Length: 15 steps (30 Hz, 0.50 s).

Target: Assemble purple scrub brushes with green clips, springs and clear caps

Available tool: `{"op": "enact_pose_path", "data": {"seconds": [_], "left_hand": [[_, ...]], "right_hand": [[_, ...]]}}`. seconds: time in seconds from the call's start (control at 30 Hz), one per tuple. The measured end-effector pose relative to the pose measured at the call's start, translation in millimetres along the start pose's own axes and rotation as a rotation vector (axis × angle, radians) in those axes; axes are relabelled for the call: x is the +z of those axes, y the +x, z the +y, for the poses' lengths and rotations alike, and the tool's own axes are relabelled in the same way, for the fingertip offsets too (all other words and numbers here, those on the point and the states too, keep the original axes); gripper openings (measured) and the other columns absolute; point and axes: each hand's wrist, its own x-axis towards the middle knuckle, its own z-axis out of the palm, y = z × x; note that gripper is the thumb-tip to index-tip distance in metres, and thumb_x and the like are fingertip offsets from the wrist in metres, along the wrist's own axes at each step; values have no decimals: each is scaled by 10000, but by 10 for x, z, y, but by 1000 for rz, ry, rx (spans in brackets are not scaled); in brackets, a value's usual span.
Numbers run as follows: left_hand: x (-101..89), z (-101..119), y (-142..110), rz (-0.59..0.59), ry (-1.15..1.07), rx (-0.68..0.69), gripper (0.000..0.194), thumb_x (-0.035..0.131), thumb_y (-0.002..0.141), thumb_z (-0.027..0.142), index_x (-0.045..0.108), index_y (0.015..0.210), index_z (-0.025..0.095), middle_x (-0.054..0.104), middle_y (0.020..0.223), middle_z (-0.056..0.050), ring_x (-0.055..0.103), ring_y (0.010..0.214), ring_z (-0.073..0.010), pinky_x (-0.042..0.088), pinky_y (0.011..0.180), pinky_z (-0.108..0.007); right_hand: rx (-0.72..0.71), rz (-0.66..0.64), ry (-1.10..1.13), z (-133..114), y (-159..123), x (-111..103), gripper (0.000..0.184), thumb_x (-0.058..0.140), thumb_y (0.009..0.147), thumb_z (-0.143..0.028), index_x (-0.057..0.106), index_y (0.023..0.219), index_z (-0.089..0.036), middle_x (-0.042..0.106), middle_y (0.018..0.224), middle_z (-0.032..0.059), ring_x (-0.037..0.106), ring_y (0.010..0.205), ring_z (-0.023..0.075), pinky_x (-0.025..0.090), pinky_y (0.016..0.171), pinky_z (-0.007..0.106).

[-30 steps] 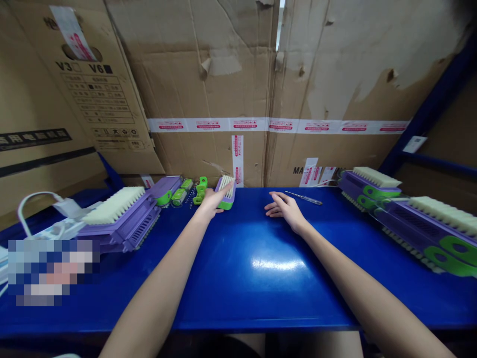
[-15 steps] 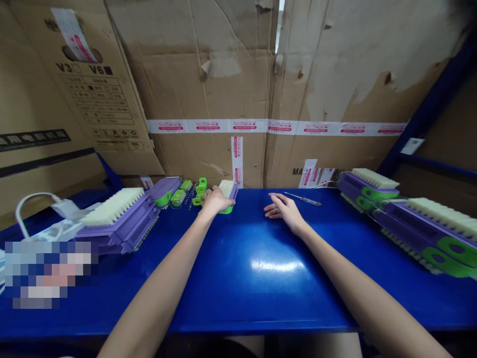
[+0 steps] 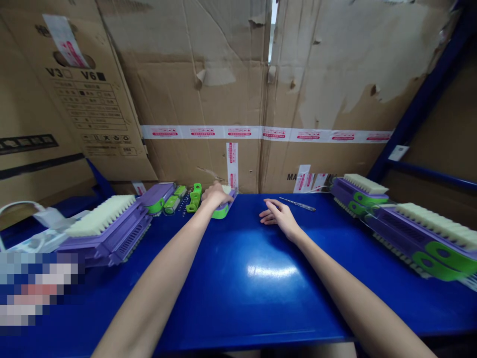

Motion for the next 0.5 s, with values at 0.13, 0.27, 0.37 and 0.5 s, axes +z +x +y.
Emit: {"op": "enact_pose_path", "data": {"seconds": [0.13,0.27,0.37,0.5], "left_hand": [[-307,-127,38,24,4,52,804,736,537,509,465,1232,209,587,1232,-162,565,1118,-337,476,844,-382],[-712,-389,142,124,14,-15,826,734,561,504,443,1258,170,550,1270,-186,549,1136,-340,464,865,-385],[-941,-630,224,173,40,-68,839,733,568,500,435,1260,131,518,1298,-209,511,1174,-368,456,877,-412],[-1104,-924,350,201,65,-149,840,758,533,493,461,1231,133,518,1303,-191,501,1176,-376,462,874,-435]], "right_hand": [[0,-2,0,2,-1,-3,322,489,893,-359,516,1141,-157,696,694,51,667,571,141,529,547,231],[-1,-4,0,9,1,0,313,492,891,-361,519,1129,-160,690,683,45,668,571,144,529,544,232],[-2,-2,3,14,6,2,304,493,890,-362,523,1120,-166,689,680,41,666,567,142,527,541,229],[3,6,3,16,8,1,310,499,886,-367,528,1119,-164,690,680,45,662,561,139,526,540,228]]}}
